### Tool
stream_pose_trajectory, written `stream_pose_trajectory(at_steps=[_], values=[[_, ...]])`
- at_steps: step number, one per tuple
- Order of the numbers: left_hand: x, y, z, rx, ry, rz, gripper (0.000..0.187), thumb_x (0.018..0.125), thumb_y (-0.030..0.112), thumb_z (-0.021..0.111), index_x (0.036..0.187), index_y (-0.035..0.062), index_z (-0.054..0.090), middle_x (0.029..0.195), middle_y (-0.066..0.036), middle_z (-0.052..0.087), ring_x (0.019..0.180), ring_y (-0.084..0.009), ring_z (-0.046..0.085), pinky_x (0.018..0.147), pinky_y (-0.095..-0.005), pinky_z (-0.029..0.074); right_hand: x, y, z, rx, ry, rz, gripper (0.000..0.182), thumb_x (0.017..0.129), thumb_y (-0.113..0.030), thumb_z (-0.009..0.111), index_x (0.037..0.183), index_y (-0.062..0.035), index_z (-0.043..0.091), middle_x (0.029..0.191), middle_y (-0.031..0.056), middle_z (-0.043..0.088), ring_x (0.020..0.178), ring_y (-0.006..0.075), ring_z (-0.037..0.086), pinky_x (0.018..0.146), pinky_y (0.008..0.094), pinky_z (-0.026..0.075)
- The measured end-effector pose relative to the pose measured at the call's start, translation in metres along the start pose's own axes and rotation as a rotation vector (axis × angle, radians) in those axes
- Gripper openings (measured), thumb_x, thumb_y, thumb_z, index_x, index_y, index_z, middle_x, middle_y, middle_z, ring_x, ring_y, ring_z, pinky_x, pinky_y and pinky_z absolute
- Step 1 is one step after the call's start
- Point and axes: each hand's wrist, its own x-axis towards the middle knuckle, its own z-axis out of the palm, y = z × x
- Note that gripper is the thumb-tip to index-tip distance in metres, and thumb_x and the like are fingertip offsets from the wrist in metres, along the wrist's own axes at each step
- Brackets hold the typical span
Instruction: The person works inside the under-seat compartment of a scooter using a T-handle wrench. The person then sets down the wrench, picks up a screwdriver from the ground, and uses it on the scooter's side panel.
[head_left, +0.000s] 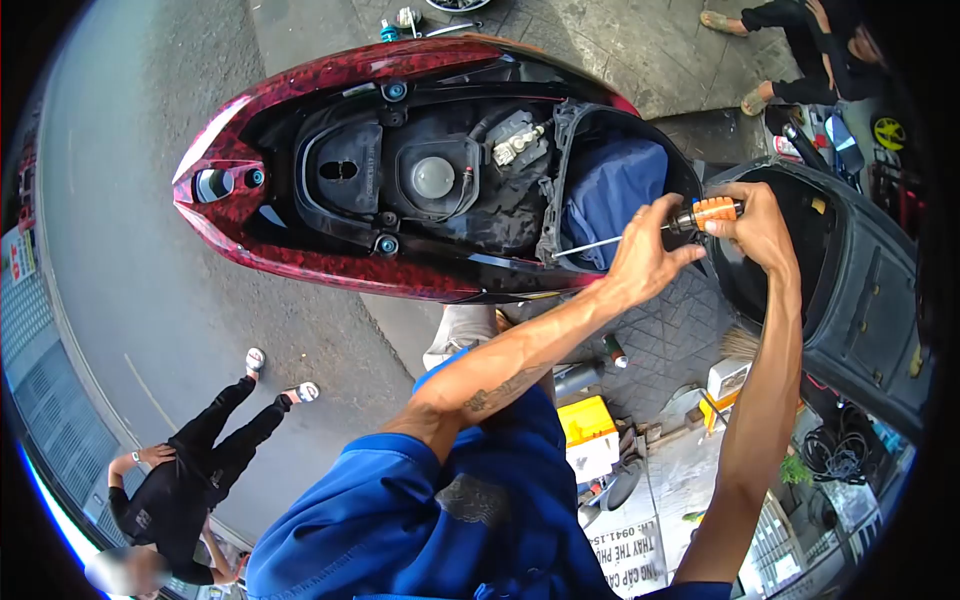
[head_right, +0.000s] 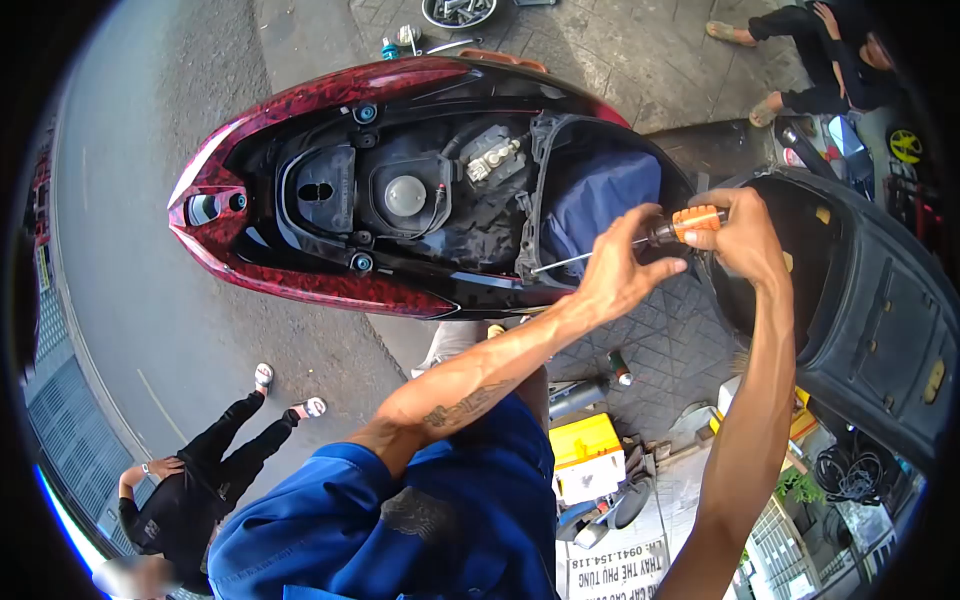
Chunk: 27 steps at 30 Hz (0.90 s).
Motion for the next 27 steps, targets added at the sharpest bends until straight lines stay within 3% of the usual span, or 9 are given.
stream_pose_trajectory(at_steps=[3,7,11,20,24,27], values=[[-0.004,-0.014,0.025,-0.041,0.139,0.116,0.056,0.072,0.012,0.080,0.120,0.0003,0.052,0.105,-0.016,0.059,0.091,-0.0271,0.061,0.077,-0.0369,0.051,-0.002,-0.007,-0.007,-0.097,-0.092,0.088,0.039,0.067,0.001,0.076,0.104,0.0048,0.067,0.069,0.0070,0.064,0.056,0.0114,0.056,0.052,0.0260,0.045],[-0.002,-0.016,0.015,-0.192,0.280,0.128,0.053,0.072,0.007,0.079,0.118,0.0006,0.053,0.097,-0.012,0.056,0.082,-0.0226,0.058,0.068,-0.0324,0.049,-0.004,-0.024,-0.003,0.037,-0.055,0.145,0.037,0.068,0.001,0.076,0.103,0.0073,0.066,0.068,0.0068,0.063,0.050,0.0071,0.052,0.044,0.0224,0.038],[0.001,-0.015,0.004,-0.221,0.273,0.126,0.052,0.071,0.004,0.079,0.117,0.0004,0.054,0.096,-0.011,0.054,0.078,-0.0209,0.057,0.064,-0.0287,0.047,0.004,-0.010,0.000,0.077,-0.082,0.065,0.035,0.071,0.002,0.074,0.105,0.0080,0.065,0.067,0.0039,0.060,0.043,0.0048,0.046,0.037,0.0198,0.031],[0.009,-0.036,0.003,-0.132,0.150,0.275,0.034,0.077,0.008,0.075,0.106,-0.0003,0.059,0.089,-0.013,0.055,0.070,-0.0274,0.057,0.059,-0.0335,0.047,-0.001,-0.012,0.006,0.188,-0.067,0.076,0.033,0.074,0.004,0.070,0.106,0.0052,0.065,0.072,0.0034,0.062,0.047,0.0051,0.049,0.039,0.0188,0.034],[0.007,-0.032,-0.005,-0.071,0.102,0.275,0.027,0.079,0.011,0.072,0.101,-0.0009,0.061,0.085,-0.015,0.056,0.070,-0.0312,0.058,0.058,-0.0363,0.047,-0.006,-0.022,0.003,0.039,-0.161,0.202,0.030,0.075,0.002,0.071,0.105,0.0049,0.066,0.079,0.0060,0.065,0.061,0.0079,0.057,0.052,0.0201,0.043],[0.002,-0.026,-0.014,-0.087,0.119,0.283,0.025,0.080,0.011,0.072,0.099,-0.0013,0.062,0.083,-0.015,0.056,0.069,-0.0338,0.059,0.059,-0.0381,0.048,-0.008,-0.008,0.012,0.008,-0.071,-0.403,0.028,0.077,-0.003,0.072,0.103,0.0048,0.066,0.076,0.0049,0.064,0.063,0.0083,0.056,0.054,0.0205,0.044]])
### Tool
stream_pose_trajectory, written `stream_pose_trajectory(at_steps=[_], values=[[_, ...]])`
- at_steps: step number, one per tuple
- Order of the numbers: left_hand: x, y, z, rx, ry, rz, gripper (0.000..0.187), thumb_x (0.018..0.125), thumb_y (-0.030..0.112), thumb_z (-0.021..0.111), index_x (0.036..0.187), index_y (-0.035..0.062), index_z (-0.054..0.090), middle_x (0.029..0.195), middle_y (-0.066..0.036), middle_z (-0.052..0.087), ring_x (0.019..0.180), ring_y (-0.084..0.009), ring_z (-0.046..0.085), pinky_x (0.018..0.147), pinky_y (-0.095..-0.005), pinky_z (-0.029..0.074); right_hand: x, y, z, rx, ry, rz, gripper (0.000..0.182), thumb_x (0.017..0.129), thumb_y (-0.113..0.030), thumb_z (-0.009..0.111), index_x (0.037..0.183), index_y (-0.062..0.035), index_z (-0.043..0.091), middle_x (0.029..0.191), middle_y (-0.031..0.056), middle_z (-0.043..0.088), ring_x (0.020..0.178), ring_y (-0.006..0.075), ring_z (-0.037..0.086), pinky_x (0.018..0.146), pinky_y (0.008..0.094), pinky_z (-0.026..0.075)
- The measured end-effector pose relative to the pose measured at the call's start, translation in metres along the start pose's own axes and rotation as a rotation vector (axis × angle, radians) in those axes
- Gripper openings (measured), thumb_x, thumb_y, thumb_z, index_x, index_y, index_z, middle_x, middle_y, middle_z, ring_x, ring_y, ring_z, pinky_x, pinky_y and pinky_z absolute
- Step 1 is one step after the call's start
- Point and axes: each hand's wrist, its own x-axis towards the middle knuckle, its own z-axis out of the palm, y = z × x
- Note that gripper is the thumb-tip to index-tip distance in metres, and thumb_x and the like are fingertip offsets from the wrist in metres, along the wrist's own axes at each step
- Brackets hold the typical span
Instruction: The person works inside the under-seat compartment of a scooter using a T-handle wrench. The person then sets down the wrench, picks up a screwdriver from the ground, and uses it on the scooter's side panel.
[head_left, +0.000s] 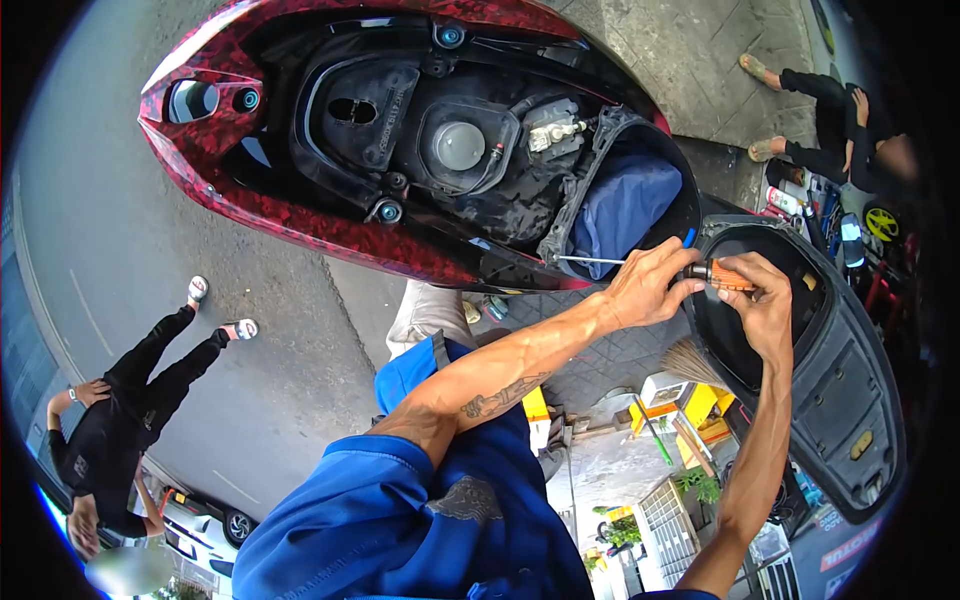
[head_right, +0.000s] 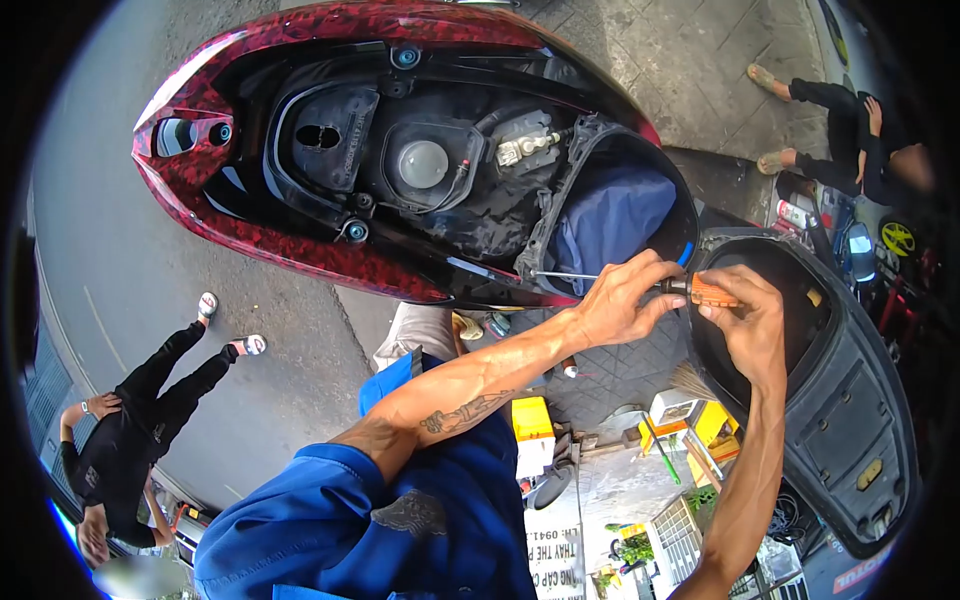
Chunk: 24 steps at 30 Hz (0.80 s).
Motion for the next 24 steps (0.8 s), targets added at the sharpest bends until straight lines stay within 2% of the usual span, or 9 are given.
stream_pose_trajectory(at_steps=[5,9,12,13,16,17,20,21,24], values=[[0.004,0.004,-0.003,-0.062,0.002,-0.003,0.025,0.082,0.014,0.070,0.099,-0.0021,0.063,0.081,-0.017,0.060,0.068,-0.0370,0.060,0.060,-0.0419,0.049,0.009,-0.017,-0.006,0.041,-0.030,0.367,0.027,0.077,-0.009,0.075,0.099,0.0046,0.066,0.080,0.0060,0.064,0.061,0.0100,0.057,0.054,0.0218,0.045],[0.007,-0.002,-0.005,-0.050,-0.058,-0.033,0.026,0.085,0.021,0.067,0.099,-0.0017,0.064,0.079,-0.020,0.062,0.069,-0.0385,0.060,0.061,-0.0438,0.048,0.030,-0.013,-0.009,-0.047,-0.031,0.902,0.029,0.078,-0.015,0.075,0.097,0.0050,0.066,0.080,0.0071,0.064,0.061,0.0097,0.056,0.053,0.0222,0.045],[0.013,-0.009,-0.003,-0.001,-0.133,-0.057,0.030,0.089,0.027,0.062,0.098,-0.0009,0.064,0.075,-0.021,0.063,0.068,-0.0384,0.061,0.060,-0.0448,0.048,0.023,-0.032,-0.002,-0.009,-0.084,0.500,0.027,0.080,-0.017,0.074,0.094,0.0053,0.066,0.081,0.0079,0.063,0.059,0.0091,0.055,0.052,0.0222,0.044],[0.015,-0.010,-0.005,0.030,-0.164,-0.105,0.031,0.090,0.029,0.060,0.096,-0.0004,0.064,0.073,-0.021,0.063,0.067,-0.0386,0.061,0.060,-0.0453,0.047,0.024,-0.031,-0.001,-0.020,-0.100,0.494,0.027,0.080,-0.017,0.074,0.094,0.0053,0.066,0.081,0.0079,0.063,0.059,0.0091,0.055,0.052,0.0222,0.044],[0.014,-0.007,-0.014,0.094,-0.213,-0.221,0.034,0.093,0.034,0.054,0.091,0.0008,0.064,0.068,-0.020,0.062,0.065,-0.0391,0.061,0.059,-0.0463,0.046,0.025,-0.021,0.007,-0.265,-0.023,-0.118,0.025,0.082,-0.017,0.071,0.092,0.0053,0.065,0.082,0.0065,0.061,0.058,0.0072,0.053,0.048,0.0217,0.041],[0.013,-0.002,-0.017,0.069,-0.215,-0.227,0.035,0.094,0.034,0.053,0.089,0.0010,0.064,0.066,-0.020,0.061,0.065,-0.0395,0.061,0.059,-0.0466,0.046,0.029,-0.024,0.007,-0.266,-0.032,-0.122,0.025,0.082,-0.017,0.071,0.092,0.0053,0.065,0.082,0.0065,0.061,0.058,0.0072,0.053,0.048,0.0217,0.041],[0.013,0.005,-0.020,0.009,-0.207,-0.227,0.037,0.095,0.035,0.050,0.086,0.0015,0.063,0.064,-0.020,0.060,0.064,-0.0402,0.060,0.058,-0.0472,0.045,0.045,-0.051,0.002,-0.099,-0.133,1.010,0.021,0.087,-0.018,0.068,0.085,0.0029,0.065,0.075,0.0052,0.059,0.051,0.0071,0.049,0.045,0.0215,0.038],[0.010,0.002,-0.018,0.001,-0.212,-0.228,0.037,0.095,0.034,0.050,0.085,0.0016,0.063,0.064,-0.020,0.060,0.063,-0.0401,0.060,0.058,-0.0474,0.045,0.041,-0.052,0.006,-0.113,-0.133,1.008,0.021,0.087,-0.018,0.068,0.085,0.0029,0.065,0.075,0.0052,0.059,0.051,0.0071,0.049,0.045,0.0215,0.038],[0.008,-0.007,-0.019,-0.010,-0.200,-0.236,0.036,0.094,0.034,0.051,0.084,0.0018,0.064,0.063,-0.020,0.060,0.063,-0.0401,0.060,0.057,-0.0478,0.045,0.020,-0.040,0.026,-0.068,0.088,0.331,0.022,0.090,-0.020,0.064,0.081,-0.0001,0.064,0.062,0.0020,0.054,0.044,0.0059,0.043,0.040,0.0212,0.034]])
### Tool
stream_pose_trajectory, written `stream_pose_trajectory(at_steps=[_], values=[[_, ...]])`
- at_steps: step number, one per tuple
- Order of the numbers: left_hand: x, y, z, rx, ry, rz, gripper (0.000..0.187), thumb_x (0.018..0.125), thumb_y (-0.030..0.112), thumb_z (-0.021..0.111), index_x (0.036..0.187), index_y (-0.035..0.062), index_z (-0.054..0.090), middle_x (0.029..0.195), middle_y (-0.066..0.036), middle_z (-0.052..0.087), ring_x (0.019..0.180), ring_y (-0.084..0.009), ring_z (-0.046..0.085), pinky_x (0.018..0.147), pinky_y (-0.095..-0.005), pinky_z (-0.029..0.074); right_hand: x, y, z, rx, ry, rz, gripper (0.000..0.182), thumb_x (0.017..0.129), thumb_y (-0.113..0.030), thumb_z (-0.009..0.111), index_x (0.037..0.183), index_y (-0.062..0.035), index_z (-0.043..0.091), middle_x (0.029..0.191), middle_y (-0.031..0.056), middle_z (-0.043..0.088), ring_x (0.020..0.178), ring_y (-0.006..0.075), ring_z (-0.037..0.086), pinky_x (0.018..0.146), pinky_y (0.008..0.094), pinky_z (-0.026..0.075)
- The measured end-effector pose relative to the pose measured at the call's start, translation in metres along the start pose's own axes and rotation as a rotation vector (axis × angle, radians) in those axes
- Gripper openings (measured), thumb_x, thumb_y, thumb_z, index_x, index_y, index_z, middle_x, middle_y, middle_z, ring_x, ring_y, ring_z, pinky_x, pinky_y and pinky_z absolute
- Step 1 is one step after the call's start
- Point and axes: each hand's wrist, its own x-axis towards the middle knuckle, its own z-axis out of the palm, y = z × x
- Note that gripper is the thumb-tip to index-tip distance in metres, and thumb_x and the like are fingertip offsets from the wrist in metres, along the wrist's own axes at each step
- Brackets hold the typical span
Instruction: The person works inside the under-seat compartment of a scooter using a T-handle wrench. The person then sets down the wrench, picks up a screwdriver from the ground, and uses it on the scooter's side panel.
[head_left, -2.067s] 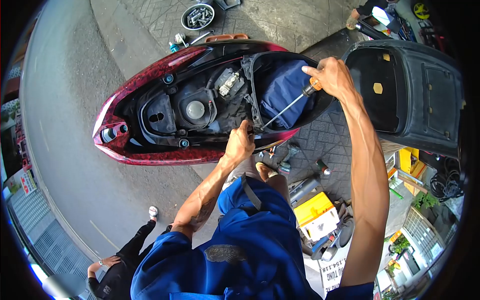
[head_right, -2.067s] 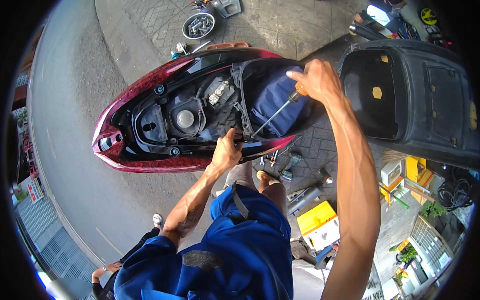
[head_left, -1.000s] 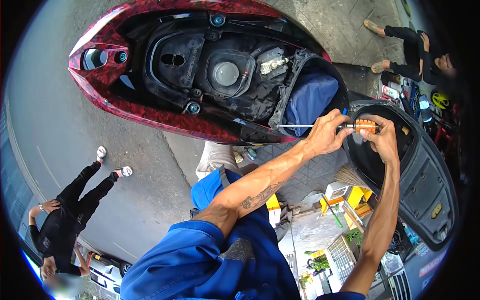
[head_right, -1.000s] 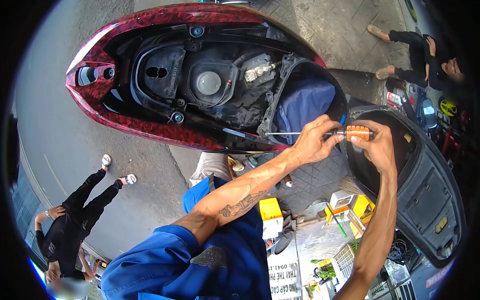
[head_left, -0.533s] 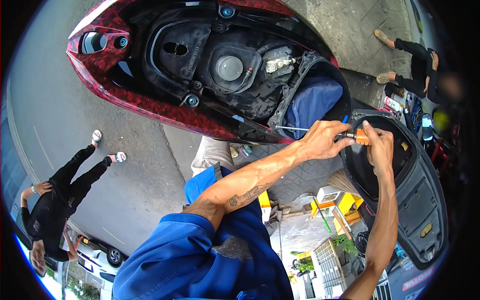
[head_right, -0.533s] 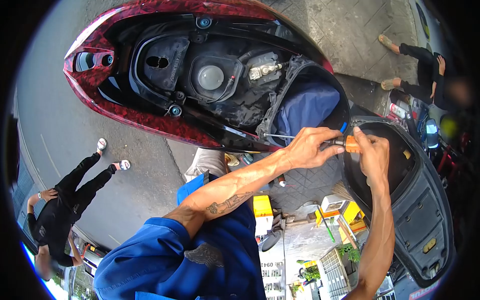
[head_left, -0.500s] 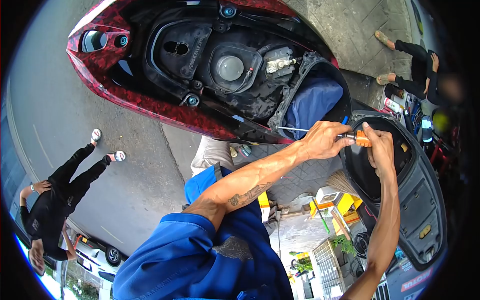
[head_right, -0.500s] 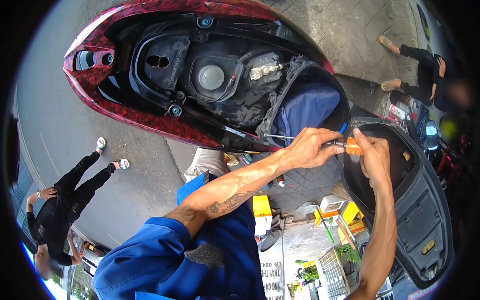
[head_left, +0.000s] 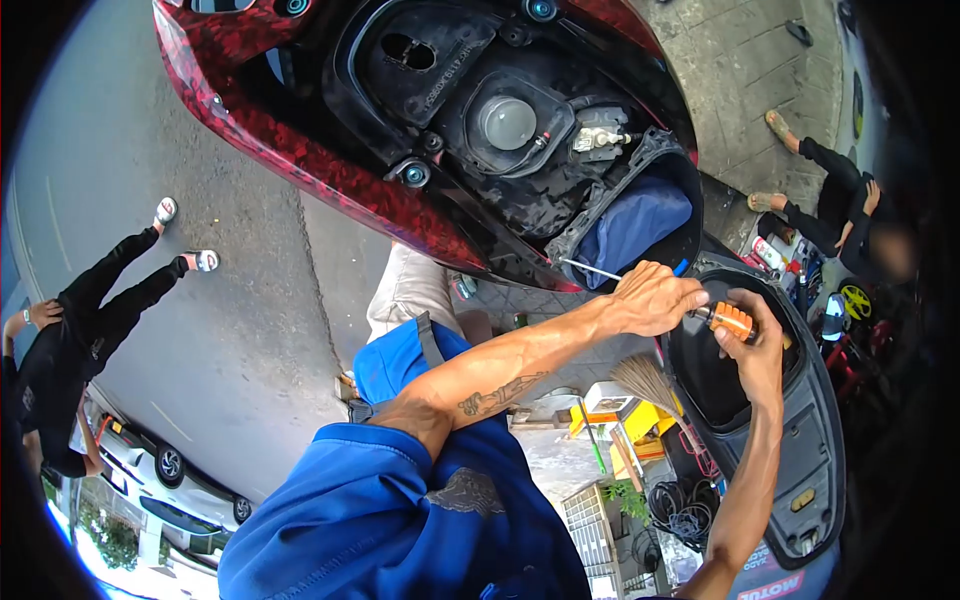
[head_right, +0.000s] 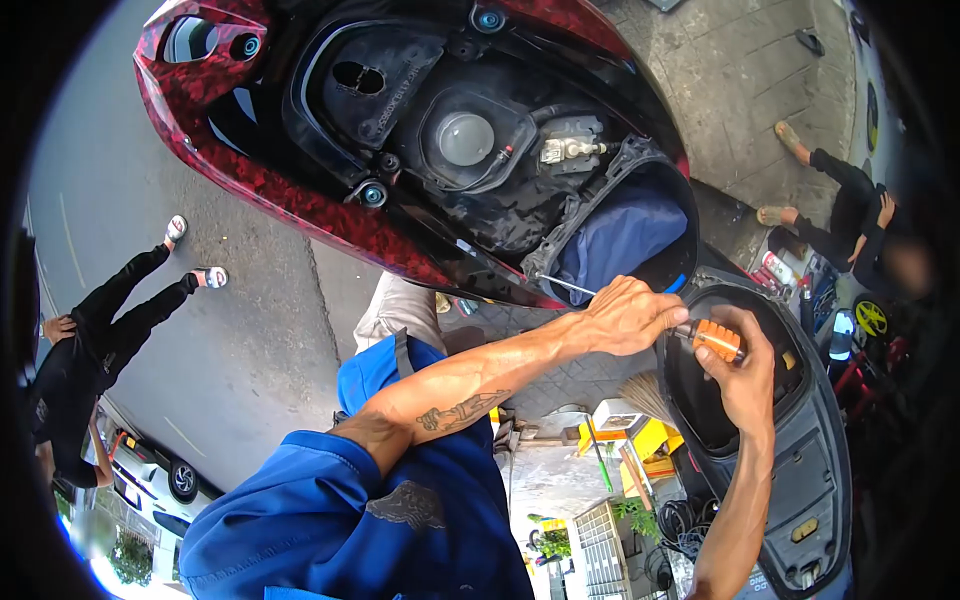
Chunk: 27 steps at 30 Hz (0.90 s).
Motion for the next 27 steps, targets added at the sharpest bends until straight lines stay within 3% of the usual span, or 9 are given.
stream_pose_trajectory(at_steps=[1,4,7,9,13,16,20,24,27], values=[[0.003,-0.001,-0.002,0.021,-0.025,-0.028,0.036,0.094,0.034,0.052,0.084,0.0020,0.066,0.063,-0.019,0.060,0.062,-0.0396,0.060,0.057,-0.0476,0.045,-0.001,0.004,0.003,0.020,0.037,-0.138,0.023,0.091,-0.021,0.063,0.080,-0.0007,0.063,0.060,0.0014,0.053,0.043,0.0057,0.041,0.039,0.0211,0.033],[0.009,-0.003,0.000,0.064,-0.087,-0.068,0.036,0.092,0.035,0.054,0.086,0.0026,0.068,0.063,-0.019,0.061,0.060,-0.0387,0.060,0.057,-0.0470,0.046,0.005,0.016,-0.014,-0.048,-0.044,0.332,0.028,0.094,-0.025,0.060,0.077,-0.0029,0.061,0.052,-0.0011,0.047,0.039,0.0043,0.036,0.036,0.0207,0.029],[0.001,-0.012,0.018,-0.182,0.218,0.271,0.036,0.090,0.037,0.057,0.089,0.0027,0.070,0.064,-0.018,0.062,0.061,-0.0371,0.061,0.057,-0.0458,0.047,0.003,0.016,-0.022,0.009,-0.178,0.483,0.032,0.095,-0.030,0.058,0.080,-0.0019,0.061,0.053,-0.0021,0.047,0.036,0.0048,0.034,0.033,0.0215,0.028],[0.001,-0.010,0.015,-0.141,0.167,0.176,0.037,0.090,0.037,0.058,0.090,0.0027,0.070,0.065,-0.018,0.063,0.062,-0.0370,0.062,0.058,-0.0454,0.047,0.004,0.018,-0.018,0.034,-0.257,0.559,0.033,0.095,-0.032,0.057,0.081,-0.0015,0.061,0.053,-0.0026,0.047,0.034,0.0050,0.034,0.031,0.0219,0.027],[0.000,-0.001,0.003,-0.035,0.065,-0.010,0.040,0.089,0.041,0.057,0.091,0.0028,0.070,0.063,-0.018,0.062,0.063,-0.0374,0.063,0.059,-0.0452,0.049,-0.003,0.021,0.004,-0.051,0.168,-0.193,0.034,0.095,-0.033,0.058,0.080,-0.0018,0.061,0.053,-0.0027,0.047,0.037,0.0045,0.036,0.033,0.0214,0.030],[0.004,0.000,0.002,0.026,0.098,0.030,0.046,0.089,0.046,0.055,0.089,0.0029,0.071,0.058,-0.018,0.060,0.061,-0.0385,0.062,0.060,-0.0461,0.050,0.011,-0.009,-0.011,-0.149,-0.066,0.517,0.028,0.094,-0.027,0.060,0.090,0.0001,0.063,0.062,-0.0003,0.053,0.047,0.0049,0.045,0.041,0.0199,0.036],[0.005,-0.005,0.006,0.008,0.128,-0.006,0.048,0.089,0.049,0.055,0.090,0.0035,0.071,0.058,-0.019,0.060,0.062,-0.0387,0.062,0.060,-0.0463,0.050,0.000,0.021,-0.002,0.075,0.069,-0.160,0.026,0.094,-0.024,0.060,0.098,0.0018,0.062,0.068,0.0013,0.057,0.054,0.0048,0.049,0.046,0.0190,0.038],[0.007,-0.008,-0.004,0.048,0.031,-0.033,0.046,0.090,0.048,0.056,0.095,0.0046,0.071,0.062,-0.019,0.062,0.061,-0.0369,0.062,0.057,-0.0442,0.048,0.010,0.042,-0.008,-0.131,0.102,0.143,0.026,0.094,-0.023,0.060,0.100,0.0020,0.062,0.068,0.0014,0.057,0.052,0.0043,0.048,0.044,0.0190,0.037],[-0.002,-0.011,-0.004,0.065,-0.012,0.060,0.050,0.088,0.051,0.057,0.096,0.0044,0.071,0.061,-0.019,0.061,0.061,-0.0371,0.062,0.057,-0.0444,0.047,0.001,0.018,-0.006,-0.016,0.043,0.072,0.026,0.093,-0.025,0.061,0.096,0.0003,0.063,0.066,0.0007,0.057,0.054,0.0045,0.048,0.046,0.0200,0.037]])
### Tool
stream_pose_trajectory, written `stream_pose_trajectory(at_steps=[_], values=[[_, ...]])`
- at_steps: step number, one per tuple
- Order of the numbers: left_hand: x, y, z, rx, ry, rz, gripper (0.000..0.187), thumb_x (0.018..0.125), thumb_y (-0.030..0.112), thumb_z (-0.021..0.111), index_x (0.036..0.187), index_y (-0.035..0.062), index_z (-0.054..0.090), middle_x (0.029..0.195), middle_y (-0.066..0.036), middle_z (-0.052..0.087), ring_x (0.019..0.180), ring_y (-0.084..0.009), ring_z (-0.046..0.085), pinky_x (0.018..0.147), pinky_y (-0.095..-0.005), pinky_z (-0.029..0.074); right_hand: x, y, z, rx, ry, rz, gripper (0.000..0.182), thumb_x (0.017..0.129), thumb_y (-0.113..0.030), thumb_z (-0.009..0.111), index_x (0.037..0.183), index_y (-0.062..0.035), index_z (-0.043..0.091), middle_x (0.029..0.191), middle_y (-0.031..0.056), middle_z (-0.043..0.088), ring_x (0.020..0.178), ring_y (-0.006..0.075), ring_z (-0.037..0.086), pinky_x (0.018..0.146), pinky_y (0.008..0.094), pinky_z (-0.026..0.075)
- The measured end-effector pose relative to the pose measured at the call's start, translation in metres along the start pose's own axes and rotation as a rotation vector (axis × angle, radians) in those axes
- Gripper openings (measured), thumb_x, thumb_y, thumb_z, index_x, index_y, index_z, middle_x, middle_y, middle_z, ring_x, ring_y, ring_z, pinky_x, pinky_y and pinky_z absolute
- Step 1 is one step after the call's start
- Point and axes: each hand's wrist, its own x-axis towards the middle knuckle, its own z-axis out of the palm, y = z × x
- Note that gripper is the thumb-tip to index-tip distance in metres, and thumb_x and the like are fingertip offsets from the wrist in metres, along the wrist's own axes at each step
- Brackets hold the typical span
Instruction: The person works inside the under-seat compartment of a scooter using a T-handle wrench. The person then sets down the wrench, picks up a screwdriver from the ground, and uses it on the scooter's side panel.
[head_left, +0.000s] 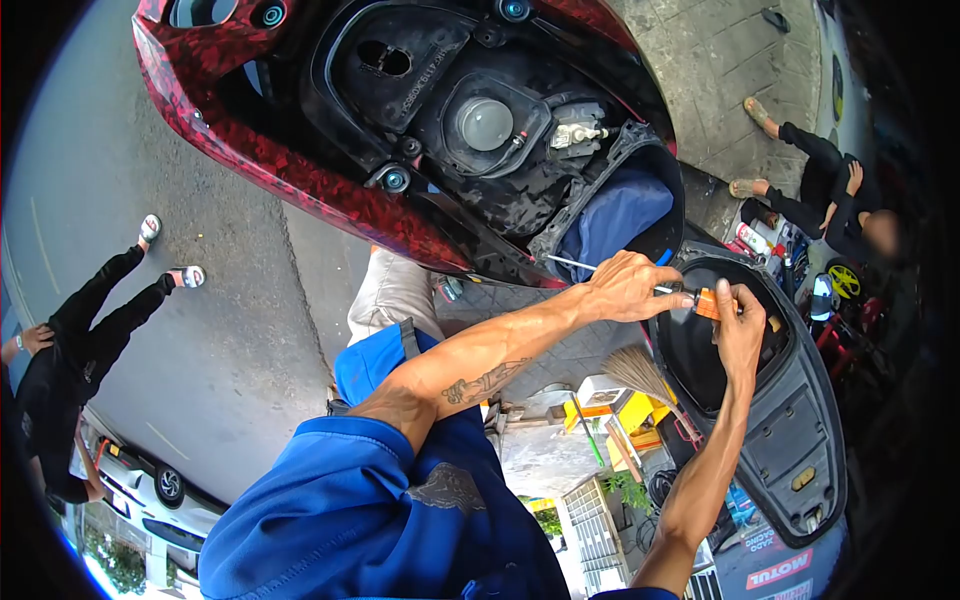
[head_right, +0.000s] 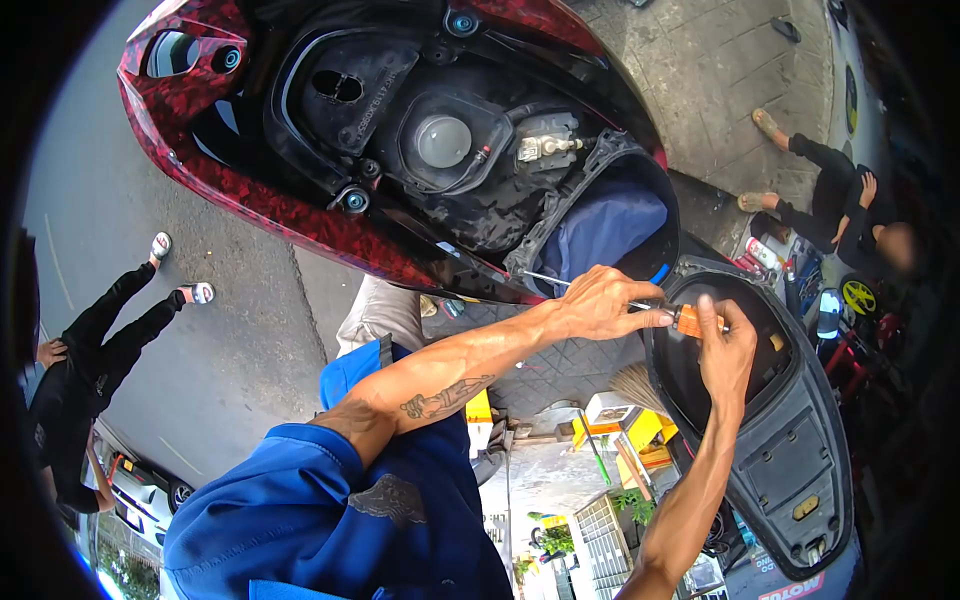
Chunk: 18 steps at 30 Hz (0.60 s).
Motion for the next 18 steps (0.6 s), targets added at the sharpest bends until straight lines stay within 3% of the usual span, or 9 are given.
stream_pose_trajectory(at_steps=[2,6,10,13,14,17,18], values=[[0.000,0.000,-0.002,-0.030,0.014,-0.013,0.051,0.087,0.053,0.057,0.096,0.0040,0.071,0.060,-0.020,0.061,0.062,-0.0380,0.062,0.057,-0.0455,0.048,-0.003,-0.004,0.002,0.050,-0.040,-0.034,0.026,0.093,-0.026,0.062,0.095,-0.0005,0.063,0.064,0.0003,0.057,0.055,0.0046,0.049,0.047,0.0205,0.037],[-0.001,0.000,-0.005,-0.062,0.011,-0.051,0.056,0.084,0.057,0.058,0.092,0.0027,0.071,0.058,-0.021,0.059,0.062,-0.0399,0.062,0.058,-0.0476,0.049,-0.002,0.003,0.005,0.079,0.092,0.085,0.028,0.093,-0.027,0.062,0.096,0.0004,0.063,0.065,0.0004,0.056,0.052,0.0042,0.046,0.045,0.0197,0.035],[0.000,-0.004,-0.004,0.013,-0.033,-0.029,0.058,0.082,0.059,0.060,0.084,0.0018,0.070,0.055,-0.020,0.057,0.059,-0.0398,0.061,0.055,-0.0475,0.048,-0.004,0.000,-0.002,-0.016,-0.004,0.165,0.030,0.093,-0.027,0.062,0.098,0.0018,0.062,0.062,0.0005,0.054,0.043,0.0042,0.042,0.037,0.0197,0.031],[-0.002,-0.008,0.000,0.069,0.016,0.031,0.059,0.081,0.060,0.060,0.076,0.0016,0.069,0.052,-0.018,0.055,0.056,-0.0394,0.060,0.052,-0.0470,0.048,-0.013,0.011,0.004,0.065,0.094,-0.161,0.032,0.092,-0.029,0.063,0.099,0.0019,0.061,0.062,0.0004,0.054,0.041,0.0043,0.041,0.036,0.0201,0.031],[-0.005,-0.009,0.001,0.076,0.028,0.036,0.058,0.081,0.059,0.061,0.073,0.0015,0.067,0.052,-0.018,0.055,0.055,-0.0391,0.059,0.050,-0.0461,0.046,-0.015,0.016,0.003,0.066,0.093,-0.160,0.032,0.092,-0.029,0.063,0.099,0.0019,0.061,0.062,0.0004,0.054,0.041,0.0043,0.041,0.036,0.0201,0.031],[-0.009,-0.007,0.003,0.095,0.057,0.053,0.058,0.083,0.056,0.062,0.065,0.0014,0.063,0.051,-0.017,0.054,0.052,-0.0385,0.056,0.046,-0.0443,0.042,-0.016,0.024,-0.005,-0.094,0.097,0.195,0.026,0.091,-0.023,0.065,0.099,0.0021,0.060,0.062,-0.0007,0.054,0.049,0.0036,0.044,0.043,0.0189,0.034],[-0.012,-0.006,0.005,0.099,0.063,0.067,0.058,0.083,0.057,0.062,0.064,0.0016,0.062,0.050,-0.017,0.053,0.051,-0.0383,0.056,0.046,-0.0444,0.042,-0.020,0.023,-0.003,-0.095,0.097,0.199,0.026,0.091,-0.023,0.065,0.099,0.0021,0.060,0.062,-0.0007,0.054,0.049,0.0036,0.044,0.043,0.0189,0.034]])
